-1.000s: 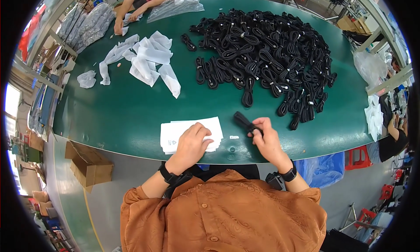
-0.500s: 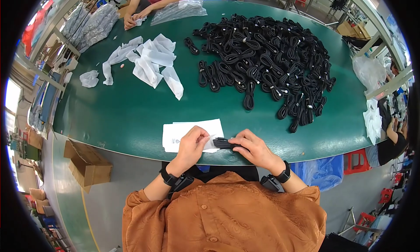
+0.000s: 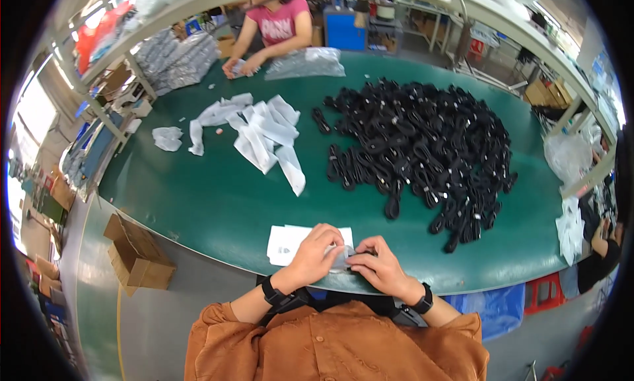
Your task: Manually wrapping small black electronic components into individual white protective paper sleeves at a workbench.
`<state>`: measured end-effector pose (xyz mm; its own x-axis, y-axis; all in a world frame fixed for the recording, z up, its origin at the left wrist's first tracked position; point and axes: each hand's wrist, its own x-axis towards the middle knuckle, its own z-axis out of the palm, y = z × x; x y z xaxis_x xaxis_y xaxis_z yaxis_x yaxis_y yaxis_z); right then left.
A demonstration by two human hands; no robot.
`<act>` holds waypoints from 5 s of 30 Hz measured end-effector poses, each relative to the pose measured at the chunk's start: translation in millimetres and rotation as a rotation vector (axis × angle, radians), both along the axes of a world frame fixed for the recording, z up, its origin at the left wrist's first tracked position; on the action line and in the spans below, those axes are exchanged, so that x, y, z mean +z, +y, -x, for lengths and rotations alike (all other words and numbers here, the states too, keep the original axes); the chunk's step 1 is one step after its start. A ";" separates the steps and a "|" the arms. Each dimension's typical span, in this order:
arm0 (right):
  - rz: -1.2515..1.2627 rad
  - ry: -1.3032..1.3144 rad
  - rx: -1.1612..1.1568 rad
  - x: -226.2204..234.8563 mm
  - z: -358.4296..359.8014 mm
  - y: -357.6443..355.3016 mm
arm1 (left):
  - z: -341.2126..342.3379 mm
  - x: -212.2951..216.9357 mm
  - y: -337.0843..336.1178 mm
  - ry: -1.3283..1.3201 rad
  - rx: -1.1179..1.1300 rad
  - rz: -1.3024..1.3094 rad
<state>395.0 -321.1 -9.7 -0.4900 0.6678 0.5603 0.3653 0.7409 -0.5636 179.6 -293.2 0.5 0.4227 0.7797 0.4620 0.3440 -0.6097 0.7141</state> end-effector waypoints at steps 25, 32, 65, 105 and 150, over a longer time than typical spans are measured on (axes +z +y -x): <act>0.150 -0.459 -0.661 -66.4 -63.8 79.7 | 8.1 -59.7 28.4 0.155 -0.009 0.105; 0.409 0.012 -0.480 -70.9 -57.7 44.2 | -1.9 -88.4 19.5 0.307 0.051 -0.161; 0.016 -0.122 0.061 -37.4 -43.2 22.6 | -18.1 -40.1 23.9 0.042 0.013 -0.038; 0.433 -0.029 -0.211 -41.6 -56.9 17.3 | -5.3 -84.9 11.4 0.038 0.131 0.282; -0.082 0.158 -0.094 7.4 11.5 54.0 | -2.8 0.4 47.0 -0.542 -0.204 0.630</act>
